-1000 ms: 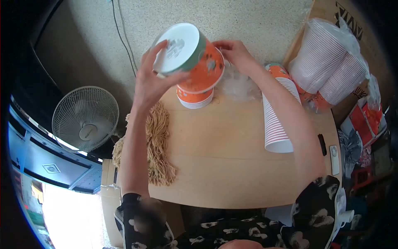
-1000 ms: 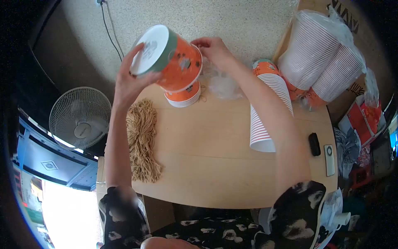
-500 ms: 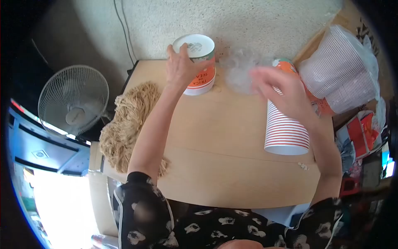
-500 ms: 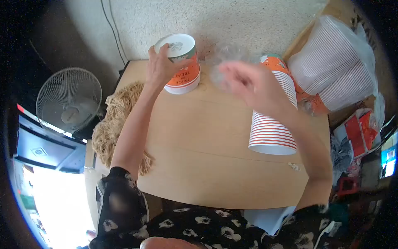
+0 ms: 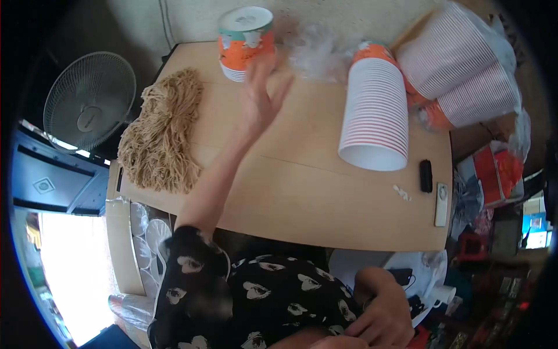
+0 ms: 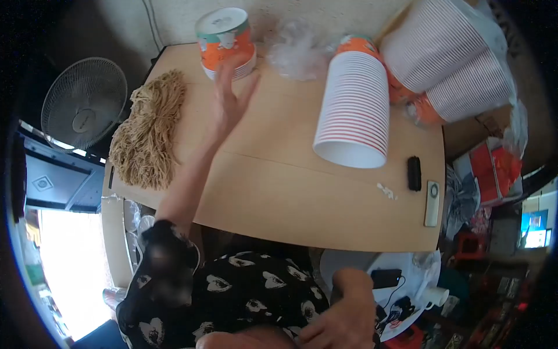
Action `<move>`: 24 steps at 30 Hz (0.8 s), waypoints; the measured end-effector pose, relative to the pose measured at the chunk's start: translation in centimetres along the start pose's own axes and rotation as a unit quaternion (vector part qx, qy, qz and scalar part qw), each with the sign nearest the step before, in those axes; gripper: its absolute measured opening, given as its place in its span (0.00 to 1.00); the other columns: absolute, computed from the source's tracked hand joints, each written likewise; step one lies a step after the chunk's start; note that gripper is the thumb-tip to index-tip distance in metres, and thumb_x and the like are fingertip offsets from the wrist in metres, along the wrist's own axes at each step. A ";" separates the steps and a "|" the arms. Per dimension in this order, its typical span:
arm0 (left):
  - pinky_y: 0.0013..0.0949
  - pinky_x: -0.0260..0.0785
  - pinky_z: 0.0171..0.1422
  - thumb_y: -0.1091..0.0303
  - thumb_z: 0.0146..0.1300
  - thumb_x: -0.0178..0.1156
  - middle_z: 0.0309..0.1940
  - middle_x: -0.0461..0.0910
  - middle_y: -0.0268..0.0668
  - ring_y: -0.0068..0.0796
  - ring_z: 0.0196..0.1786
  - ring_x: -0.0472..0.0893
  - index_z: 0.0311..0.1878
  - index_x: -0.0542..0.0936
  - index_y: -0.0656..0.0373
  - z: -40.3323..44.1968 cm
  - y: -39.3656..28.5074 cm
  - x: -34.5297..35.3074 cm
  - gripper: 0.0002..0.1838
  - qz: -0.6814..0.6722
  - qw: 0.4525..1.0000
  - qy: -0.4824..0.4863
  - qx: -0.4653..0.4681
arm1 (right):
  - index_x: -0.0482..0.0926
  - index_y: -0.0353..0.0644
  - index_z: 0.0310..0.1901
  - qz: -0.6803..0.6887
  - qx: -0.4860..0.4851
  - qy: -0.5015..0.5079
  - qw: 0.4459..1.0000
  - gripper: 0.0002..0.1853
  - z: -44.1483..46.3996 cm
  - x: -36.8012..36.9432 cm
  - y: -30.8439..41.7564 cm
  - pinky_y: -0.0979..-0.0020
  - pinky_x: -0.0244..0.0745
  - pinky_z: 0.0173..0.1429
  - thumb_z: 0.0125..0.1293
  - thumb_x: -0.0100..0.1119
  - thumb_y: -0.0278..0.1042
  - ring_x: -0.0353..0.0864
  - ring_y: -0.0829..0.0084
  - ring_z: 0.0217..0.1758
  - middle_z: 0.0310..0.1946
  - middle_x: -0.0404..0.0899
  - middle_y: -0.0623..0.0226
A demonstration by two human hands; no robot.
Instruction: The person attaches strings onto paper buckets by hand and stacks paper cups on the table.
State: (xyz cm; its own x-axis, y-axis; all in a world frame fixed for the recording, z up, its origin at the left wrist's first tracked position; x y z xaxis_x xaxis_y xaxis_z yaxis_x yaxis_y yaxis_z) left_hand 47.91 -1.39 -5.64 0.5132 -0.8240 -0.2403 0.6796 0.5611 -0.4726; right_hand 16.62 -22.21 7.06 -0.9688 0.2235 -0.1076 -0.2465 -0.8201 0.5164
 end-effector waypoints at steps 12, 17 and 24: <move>0.35 0.77 0.38 0.73 0.54 0.75 0.35 0.81 0.36 0.33 0.37 0.82 0.40 0.81 0.58 -7.3 -14.0 8.4 0.13 -0.082 0.991 0.109 0.008 | 0.80 0.42 0.29 -0.070 -0.068 -0.015 0.995 0.17 -3.1 5.3 7.0 0.57 0.71 0.33 0.72 0.43 0.33 0.77 0.58 0.33 0.28 0.73 0.62; 0.39 0.76 0.37 0.75 0.54 0.73 0.32 0.77 0.36 0.38 0.35 0.81 0.36 0.78 0.58 -8.1 -14.3 9.8 0.11 -0.036 0.995 0.096 0.014 | 0.80 0.44 0.28 -0.090 -0.079 0.002 0.993 0.16 -4.8 6.7 9.1 0.59 0.73 0.35 0.72 0.45 0.33 0.80 0.56 0.35 0.29 0.75 0.60; 0.41 0.75 0.33 0.77 0.58 0.65 0.32 0.78 0.37 0.40 0.32 0.81 0.37 0.76 0.55 -8.7 -16.2 10.1 0.08 0.047 0.994 0.097 0.028 | 0.81 0.44 0.28 -0.107 -0.082 -0.009 0.991 0.15 -5.8 8.3 10.3 0.60 0.74 0.36 0.73 0.50 0.36 0.82 0.55 0.36 0.26 0.76 0.59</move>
State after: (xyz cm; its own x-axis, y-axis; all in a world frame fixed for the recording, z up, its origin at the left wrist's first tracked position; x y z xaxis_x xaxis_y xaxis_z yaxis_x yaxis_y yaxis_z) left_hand 37.53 -19.52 -7.74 0.4682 -0.7644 -0.4433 0.6646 0.6353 -0.3934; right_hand 5.91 -31.86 6.60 -0.8940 0.4090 -0.1832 -0.4480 -0.8275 0.3384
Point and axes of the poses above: each hand's wrist, its own z-axis towards the middle knuckle, its own x-axis out of the palm, y = z × x, the point moved 7 cm from there along z, towards the middle knuckle
